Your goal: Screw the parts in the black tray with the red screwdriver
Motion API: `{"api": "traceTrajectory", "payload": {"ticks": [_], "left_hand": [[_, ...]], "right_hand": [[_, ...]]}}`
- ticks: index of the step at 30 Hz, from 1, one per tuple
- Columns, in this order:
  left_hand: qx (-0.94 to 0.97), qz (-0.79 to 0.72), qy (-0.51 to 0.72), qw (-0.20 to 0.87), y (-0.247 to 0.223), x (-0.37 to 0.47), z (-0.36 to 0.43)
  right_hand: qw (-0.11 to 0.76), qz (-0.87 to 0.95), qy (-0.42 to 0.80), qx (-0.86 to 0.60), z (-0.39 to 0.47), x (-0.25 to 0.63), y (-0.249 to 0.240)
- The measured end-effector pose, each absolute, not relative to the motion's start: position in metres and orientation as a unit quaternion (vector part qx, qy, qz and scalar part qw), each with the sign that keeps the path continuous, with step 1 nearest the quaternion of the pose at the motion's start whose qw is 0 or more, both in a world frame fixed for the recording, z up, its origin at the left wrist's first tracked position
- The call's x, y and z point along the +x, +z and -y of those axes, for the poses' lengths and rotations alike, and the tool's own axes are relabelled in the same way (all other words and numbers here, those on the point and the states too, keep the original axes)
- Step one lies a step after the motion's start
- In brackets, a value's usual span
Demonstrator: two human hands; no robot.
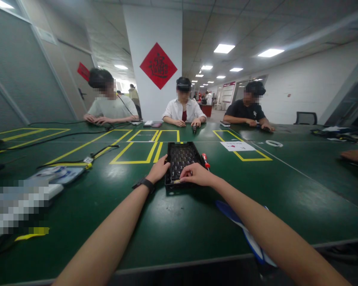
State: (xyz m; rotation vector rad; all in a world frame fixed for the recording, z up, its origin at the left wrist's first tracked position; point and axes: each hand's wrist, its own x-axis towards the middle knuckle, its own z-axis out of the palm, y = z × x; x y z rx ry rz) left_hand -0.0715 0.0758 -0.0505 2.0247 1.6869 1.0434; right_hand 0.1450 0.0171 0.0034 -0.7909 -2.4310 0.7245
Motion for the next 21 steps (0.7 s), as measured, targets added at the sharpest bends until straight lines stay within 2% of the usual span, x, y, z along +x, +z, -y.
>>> {"api": "traceTrajectory", "payload": {"ticks": [21], "left_hand": [[0.698, -0.590, 0.373, 0.159, -0.0493, -0.0716, -0.0744]], "right_hand": [[0.231, 0.889, 0.261, -0.298, -0.0173, 0.1441, 0.0036]]}}
